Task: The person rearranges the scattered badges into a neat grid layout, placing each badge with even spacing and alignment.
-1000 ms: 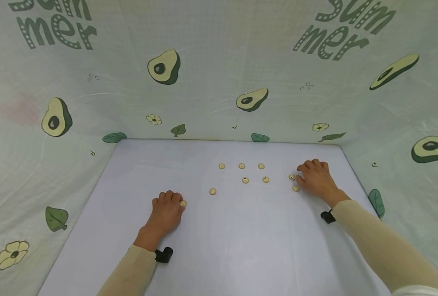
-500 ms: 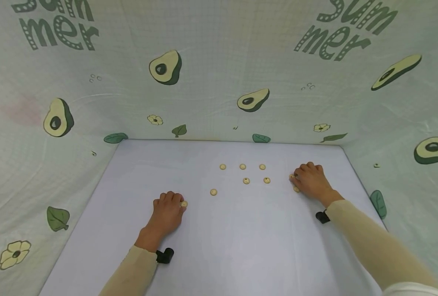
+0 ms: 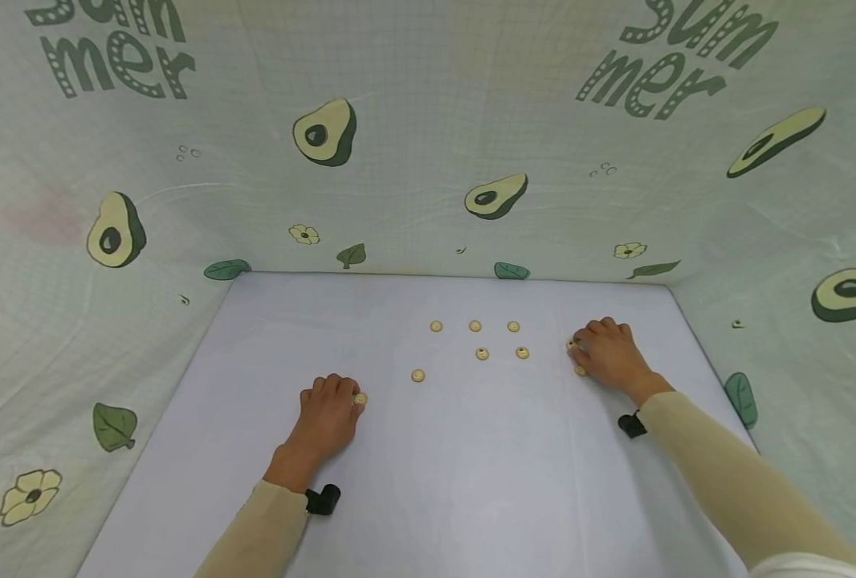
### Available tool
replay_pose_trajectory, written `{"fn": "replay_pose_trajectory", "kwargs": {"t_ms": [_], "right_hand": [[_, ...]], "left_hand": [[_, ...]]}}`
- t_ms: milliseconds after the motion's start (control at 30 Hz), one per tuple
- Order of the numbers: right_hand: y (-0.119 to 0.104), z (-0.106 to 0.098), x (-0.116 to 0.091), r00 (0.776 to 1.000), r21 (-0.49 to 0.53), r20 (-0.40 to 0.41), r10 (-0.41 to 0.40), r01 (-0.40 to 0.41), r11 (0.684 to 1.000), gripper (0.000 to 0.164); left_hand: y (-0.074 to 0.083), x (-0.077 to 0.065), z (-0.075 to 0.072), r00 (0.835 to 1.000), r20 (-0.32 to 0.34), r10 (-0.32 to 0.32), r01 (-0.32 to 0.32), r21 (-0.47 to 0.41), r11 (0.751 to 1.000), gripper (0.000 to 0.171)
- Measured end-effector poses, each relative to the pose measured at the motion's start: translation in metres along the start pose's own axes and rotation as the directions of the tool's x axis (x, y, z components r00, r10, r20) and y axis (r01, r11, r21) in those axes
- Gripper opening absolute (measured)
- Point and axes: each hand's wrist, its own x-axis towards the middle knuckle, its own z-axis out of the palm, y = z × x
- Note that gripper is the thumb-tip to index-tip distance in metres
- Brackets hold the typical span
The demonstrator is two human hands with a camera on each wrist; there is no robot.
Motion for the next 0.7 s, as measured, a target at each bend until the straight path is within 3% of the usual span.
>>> {"fn": "replay_pose_trajectory", "kwargs": {"t_ms": [233, 467, 700], "right_hand": [[0.0017, -0.0022, 0.0003, 1.0, 0.021, -0.001, -0.026, 0.026, 0.999, 0.025], [0.002, -0.005, 0.0042, 1.0, 0.061, 0.021, 0.003, -0.004, 0.998, 0.022], [0.004, 0.0003, 0.0095, 1.0, 0.011, -0.002, -0.002, 0.002, 1.0, 0.027]], "left_hand": [[-0.0007, 0.0001, 0.0009, 1.0, 0.003, -0.001, 0.001, 0.007, 1.0, 0.023], [0.0, 0.0003, 0.0005, 1.0, -0.002, -0.003, 0.003, 0.007, 1.0, 0.023], [-0.0006, 0.0002, 0.0005, 1.0, 0.0, -0.001, 0.001, 0.008, 1.0, 0.023]]}}
